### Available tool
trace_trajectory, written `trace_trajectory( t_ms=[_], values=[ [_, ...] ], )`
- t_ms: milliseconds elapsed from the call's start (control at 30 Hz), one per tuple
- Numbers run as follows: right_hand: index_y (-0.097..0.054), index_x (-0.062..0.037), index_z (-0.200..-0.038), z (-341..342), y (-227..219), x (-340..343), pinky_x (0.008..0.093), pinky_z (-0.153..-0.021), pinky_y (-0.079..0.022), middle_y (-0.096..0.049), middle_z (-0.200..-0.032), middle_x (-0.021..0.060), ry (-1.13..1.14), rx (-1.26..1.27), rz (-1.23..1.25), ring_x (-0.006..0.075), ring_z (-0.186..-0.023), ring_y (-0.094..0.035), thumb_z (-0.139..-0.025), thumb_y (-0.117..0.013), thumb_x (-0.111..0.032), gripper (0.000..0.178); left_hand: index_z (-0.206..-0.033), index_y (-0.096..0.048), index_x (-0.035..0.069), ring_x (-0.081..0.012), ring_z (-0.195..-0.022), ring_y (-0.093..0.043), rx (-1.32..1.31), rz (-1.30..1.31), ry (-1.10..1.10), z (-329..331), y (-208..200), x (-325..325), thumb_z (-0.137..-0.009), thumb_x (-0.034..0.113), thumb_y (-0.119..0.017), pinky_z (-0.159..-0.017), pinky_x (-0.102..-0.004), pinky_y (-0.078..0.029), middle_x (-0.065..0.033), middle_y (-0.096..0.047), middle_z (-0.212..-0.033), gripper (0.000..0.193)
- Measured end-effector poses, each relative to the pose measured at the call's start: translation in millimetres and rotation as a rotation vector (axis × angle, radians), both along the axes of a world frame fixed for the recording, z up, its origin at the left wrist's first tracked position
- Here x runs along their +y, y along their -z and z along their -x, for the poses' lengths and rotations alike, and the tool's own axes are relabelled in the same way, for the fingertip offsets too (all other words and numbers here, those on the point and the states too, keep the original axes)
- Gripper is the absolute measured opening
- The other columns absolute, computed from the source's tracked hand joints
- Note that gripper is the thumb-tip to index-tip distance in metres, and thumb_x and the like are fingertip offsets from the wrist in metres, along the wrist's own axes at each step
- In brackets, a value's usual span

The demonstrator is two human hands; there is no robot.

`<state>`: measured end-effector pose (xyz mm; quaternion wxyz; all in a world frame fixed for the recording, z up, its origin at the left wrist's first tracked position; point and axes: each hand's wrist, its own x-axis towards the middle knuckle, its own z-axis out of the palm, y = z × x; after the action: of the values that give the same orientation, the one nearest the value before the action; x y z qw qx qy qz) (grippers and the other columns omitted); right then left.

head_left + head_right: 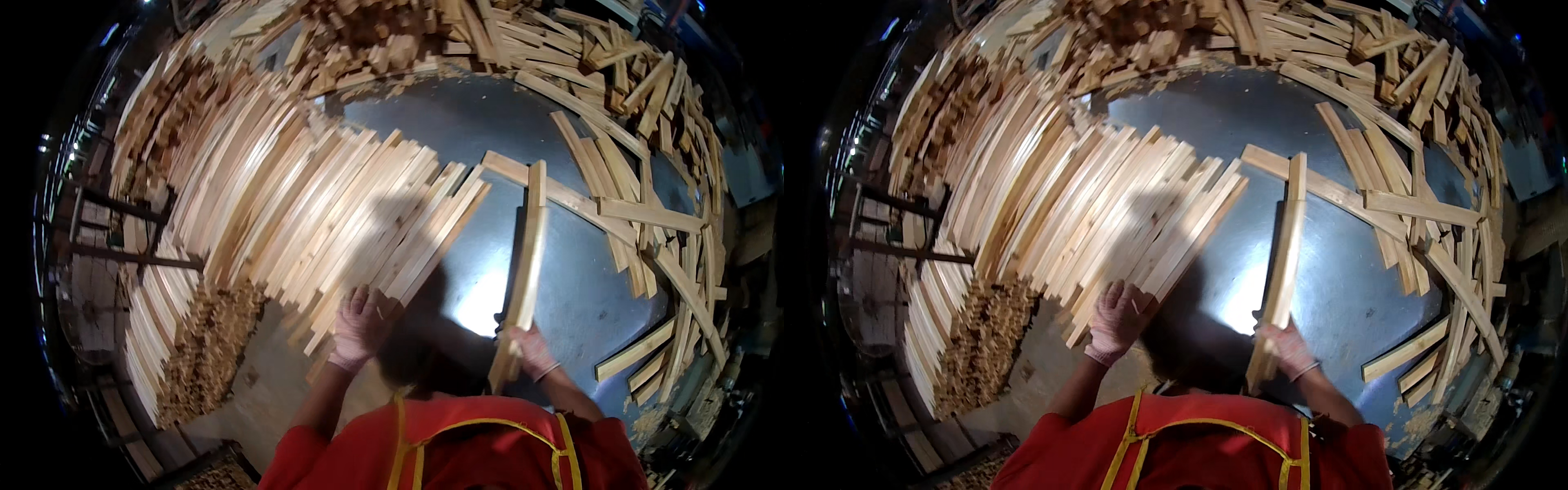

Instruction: The person picks up thin wooden planks from a large pile on a metal table and stacks them neatly. They repeatedly gather small bundles of planks and place them onto a growing stack on a nearby rack.

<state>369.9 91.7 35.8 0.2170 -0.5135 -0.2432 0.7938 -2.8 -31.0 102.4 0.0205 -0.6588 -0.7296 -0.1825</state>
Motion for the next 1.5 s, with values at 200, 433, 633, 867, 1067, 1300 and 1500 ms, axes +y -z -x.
trace_trajectory(
  t_ms=[200,433,633,867,1067,1300,1500],
  values=[
    [-0.016,0.0096,-0.163,108,-52,-25,0.0503,-0.096,-0.056,-0.071,-0.118,0.0351,-0.859,-0.766,-0.506,0.0494,-0.113,-0.07,-0.095,-0.058,-0.073,0.115,-0.129,-0.062,0.004,-0.0435,-0.117,-0.061,-0.096,-0.047,-0.286,61,22,-115,-0.077,0.021,-0.086,-0.096,-0.0524,-0.053,-0.0217,-0.062,-0.128,0.061],
    [-0.06,0.0082,-0.135,196,-76,1,0.043,-0.106,-0.052,-0.071,-0.125,0.029,-1.402,-0.575,-0.72,0.043,-0.117,-0.068,-0.097,-0.063,-0.061,0.08,-0.152,-0.055,0.005,-0.0447,-0.14,-0.054,-0.086,-0.061,-0.486,88,27,-157,-0.086,0.024,-0.085,-0.115,-0.0504,-0.046,-0.026,-0.055,-0.151,0.075],
    [-0.065,-0.004,-0.137,58,-68,133,0.0448,-0.102,-0.056,-0.071,-0.127,0.0246,-0.518,-1.0,-1.117,0.0395,-0.114,-0.07,-0.086,-0.079,-0.036,0.062,-0.146,-0.056,0.008,-0.0433,-0.137,-0.051,-0.103,0.094,-0.102,-14,-5,-65,-0.08,0.032,-0.086,-0.111,-0.0576,-0.042,-0.021,-0.053,-0.147,0.076],
    [-0.046,-0.0105,-0.155,-69,-55,252,0.047,-0.102,-0.056,-0.064,-0.136,0.0192,-0.887,-1.82,-0.964,0.0409,-0.12,-0.066,-0.082,-0.08,-0.034,0.084,-0.122,-0.061,0.011,-0.0353,-0.113,-0.057,-0.003,0.031,0.026,-30,20,-7,-0.074,0.022,-0.077,-0.094,-0.0544,-0.046,-0.0124,-0.058,-0.12,0.052],
    [-0.053,-0.0021,-0.148,-90,-35,304,0.0477,-0.102,-0.053,-0.071,-0.116,0.0179,-0.733,-1.326,-0.978,0.0378,-0.116,-0.068,-0.094,-0.073,-0.042,0.07,-0.118,-0.063,0.015,-0.0349,-0.113,-0.059,0.01,0.067,-0.021,-33,10,-7,-0.075,0.02,-0.077,-0.095,-0.054,-0.048,-0.0105,-0.06,-0.119,0.045],
    [-0.066,-0.007,-0.122,-13,12,216,0.041,-0.075,-0.059,-0.07,-0.099,0.0079,-0.019,-0.372,-0.415,0.0203,-0.084,-0.069,-0.103,-0.062,-0.052,0.049,-0.121,-0.067,0.013,-0.0356,-0.118,-0.06,-0.103,0.183,-0.209,-44,16,-60,-0.083,0.021,-0.076,-0.102,-0.0554,-0.048,-0.0127,-0.063,-0.122,0.04],
    [-0.071,0.0066,-0.113,122,3,104,0.042,-0.077,-0.053,-0.072,-0.092,0.0174,-0.606,-0.671,-0.773,0.0267,-0.081,-0.064,-0.103,-0.058,-0.056,0.065,-0.127,-0.072,0.012,-0.036,-0.116,-0.063,-0.525,0.44,-0.546,-6,19,-191,-0.092,0.033,-0.077,-0.106,-0.049,-0.048,-0.0157,-0.069,-0.128,0.041]
  ],
)
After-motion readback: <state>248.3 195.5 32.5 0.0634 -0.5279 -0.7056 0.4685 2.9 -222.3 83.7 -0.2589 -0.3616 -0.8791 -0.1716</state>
